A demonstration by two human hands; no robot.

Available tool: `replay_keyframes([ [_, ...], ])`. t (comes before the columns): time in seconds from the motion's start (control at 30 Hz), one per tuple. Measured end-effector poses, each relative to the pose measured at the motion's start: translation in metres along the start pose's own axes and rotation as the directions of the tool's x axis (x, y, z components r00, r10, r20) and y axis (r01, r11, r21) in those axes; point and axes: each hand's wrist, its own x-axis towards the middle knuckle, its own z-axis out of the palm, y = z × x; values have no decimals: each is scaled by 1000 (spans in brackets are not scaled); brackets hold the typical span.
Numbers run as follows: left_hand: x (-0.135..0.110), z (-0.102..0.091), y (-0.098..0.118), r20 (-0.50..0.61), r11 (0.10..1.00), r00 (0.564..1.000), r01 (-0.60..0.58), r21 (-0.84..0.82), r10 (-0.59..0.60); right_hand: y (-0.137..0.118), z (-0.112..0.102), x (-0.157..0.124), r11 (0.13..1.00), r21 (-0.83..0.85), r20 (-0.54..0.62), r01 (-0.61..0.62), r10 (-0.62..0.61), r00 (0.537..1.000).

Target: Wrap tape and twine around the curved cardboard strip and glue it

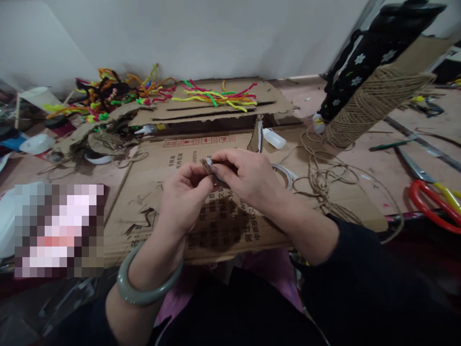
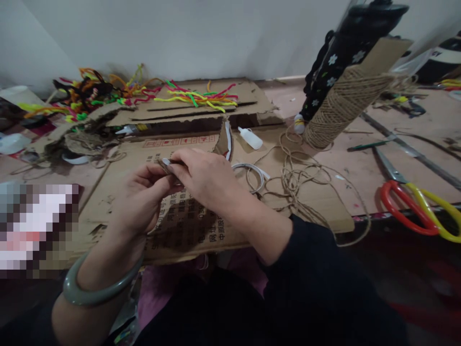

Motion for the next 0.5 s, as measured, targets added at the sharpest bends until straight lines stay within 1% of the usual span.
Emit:
replay_keyframes([
  [0.17, 2, -2, -4, 15, 999, 1000, -18, 37, 17, -1, 1, 1, 1000, -26, 11, -14, 14, 1000],
  [0.37, 2, -2, -4, 18, 999, 1000, -19, 33, 19, -3, -1, 1, 999, -29, 24, -46, 47, 999],
  [0.5, 2, -2, -3, 15, 999, 1000, -13, 30, 12, -3, -1, 1, 999, -31, 24, -44, 45, 999],
])
